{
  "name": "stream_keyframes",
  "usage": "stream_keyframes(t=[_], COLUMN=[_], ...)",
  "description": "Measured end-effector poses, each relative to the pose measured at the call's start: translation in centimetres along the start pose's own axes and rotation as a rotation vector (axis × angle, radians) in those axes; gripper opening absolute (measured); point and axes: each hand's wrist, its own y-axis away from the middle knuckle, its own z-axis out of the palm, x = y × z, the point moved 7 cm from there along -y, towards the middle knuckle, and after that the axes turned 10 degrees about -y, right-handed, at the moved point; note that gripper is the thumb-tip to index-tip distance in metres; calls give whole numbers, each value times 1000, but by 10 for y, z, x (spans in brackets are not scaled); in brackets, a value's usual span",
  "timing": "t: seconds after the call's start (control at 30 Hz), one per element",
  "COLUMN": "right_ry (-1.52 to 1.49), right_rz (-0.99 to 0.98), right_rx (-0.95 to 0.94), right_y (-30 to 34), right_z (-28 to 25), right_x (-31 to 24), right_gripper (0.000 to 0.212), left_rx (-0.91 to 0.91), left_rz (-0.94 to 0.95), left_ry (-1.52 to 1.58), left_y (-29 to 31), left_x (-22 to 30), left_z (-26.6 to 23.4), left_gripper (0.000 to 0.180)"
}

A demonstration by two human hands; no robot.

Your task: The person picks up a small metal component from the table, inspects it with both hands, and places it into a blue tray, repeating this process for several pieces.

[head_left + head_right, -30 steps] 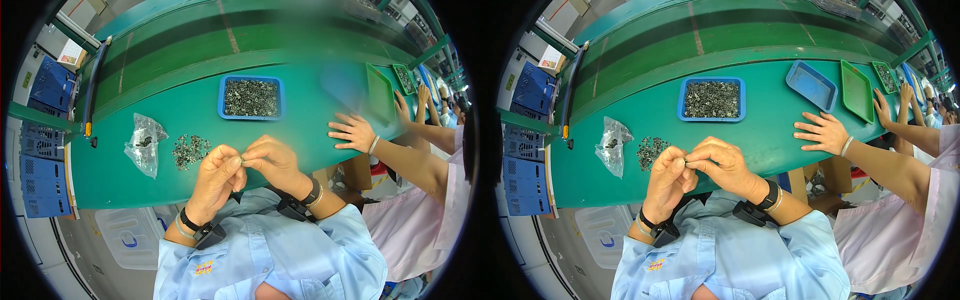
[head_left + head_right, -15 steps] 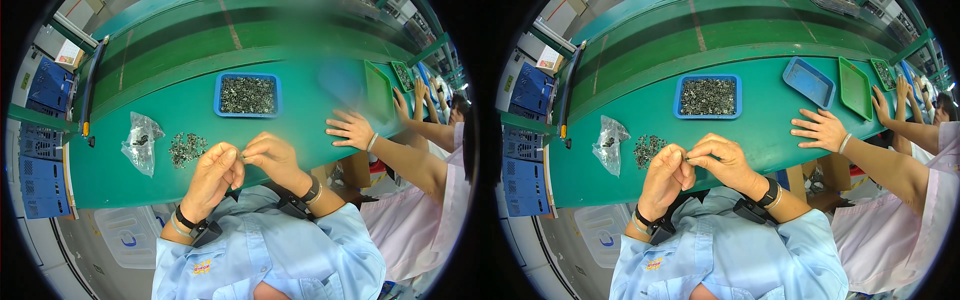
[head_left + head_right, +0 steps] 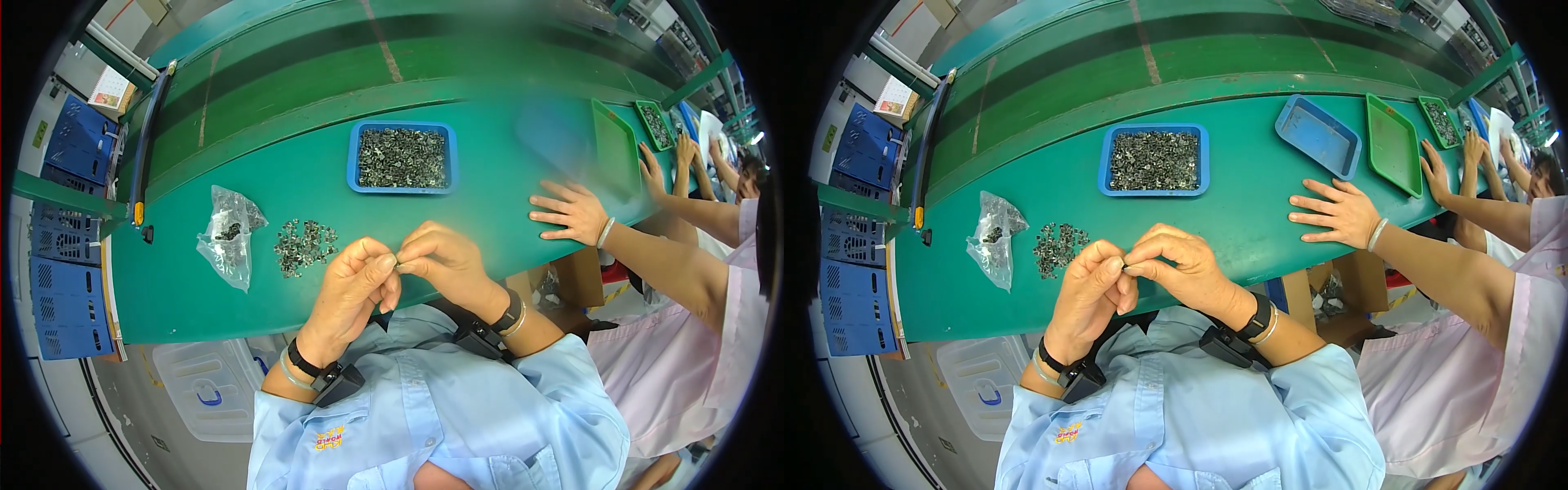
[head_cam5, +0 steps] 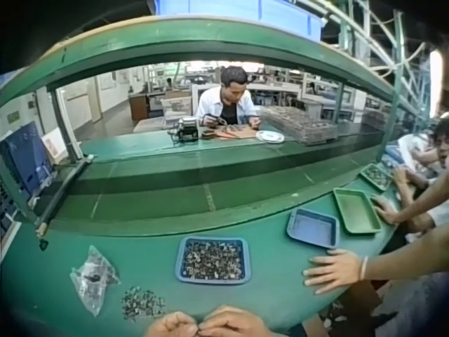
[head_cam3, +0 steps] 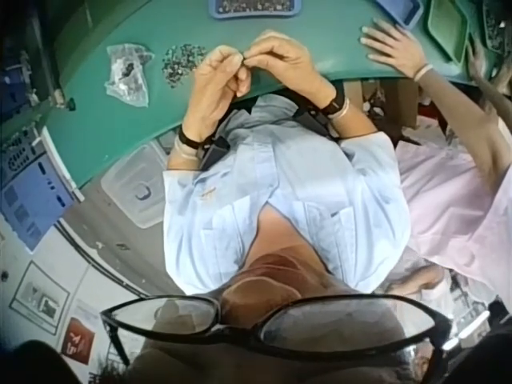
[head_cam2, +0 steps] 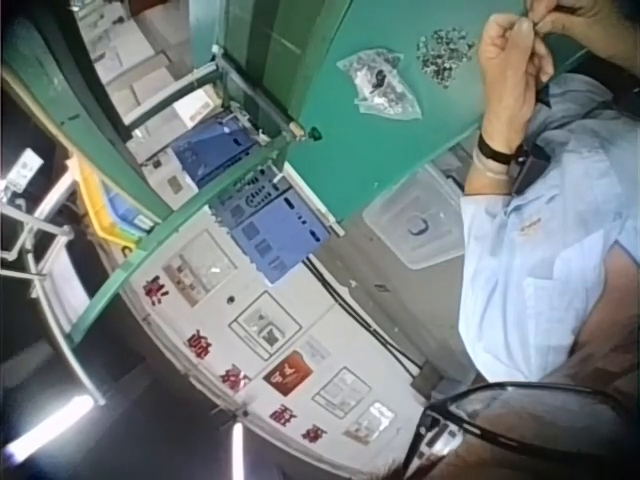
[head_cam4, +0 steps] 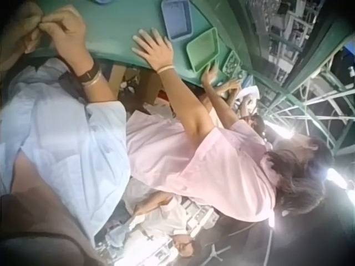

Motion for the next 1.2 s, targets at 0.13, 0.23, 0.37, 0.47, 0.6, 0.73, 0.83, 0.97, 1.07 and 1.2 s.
stream_keyframes(t=[0.13, 0.23, 0.37, 0.47, 0.6, 0.73, 0.83, 0.97, 1.07, 1.2], right_ry=[141, 398, 567, 718, 672, 793, 823, 897, 883, 929], right_rz=[-43, -31, 18, -123, 15, 28, 2, 32, 41, 65], right_rx=[-22, 56, 109, -108, -350, -481, -450, -326, -309, -266], right_y=[-16, -40, -65, -70, -64, -61, -56, -51, -49, -50], right_z=[-8, -32, -42, -9, 43, 69, 66, 51, 50, 52], right_x=[-5, -5, 15, 16, 46, 56, 58, 57, 54, 51], right_gripper=[7, 8, 10, 14, 17, 16, 13, 13, 13, 12], left_rx=[24, 88, 184, 245, 267, 255, 249, 278, 249, 239], left_rz=[31, 30, -4, -28, -5, 7, 16, 7, 8, 11], left_ry=[33, 4, -71, -52, 12, 41, 47, 29, 41, 43], left_y=[1, 17, 38, 53, 59, 59, 57, 56, 53, 50], left_x=[4, 0, -9, -11, -10, -9, -7, -7, -6, -7], left_z=[-7, -25, -57, -77, -89, -90, -93, -95, -94, -91], left_gripper=[15, 15, 15, 14, 14, 14, 14, 14, 14, 14])
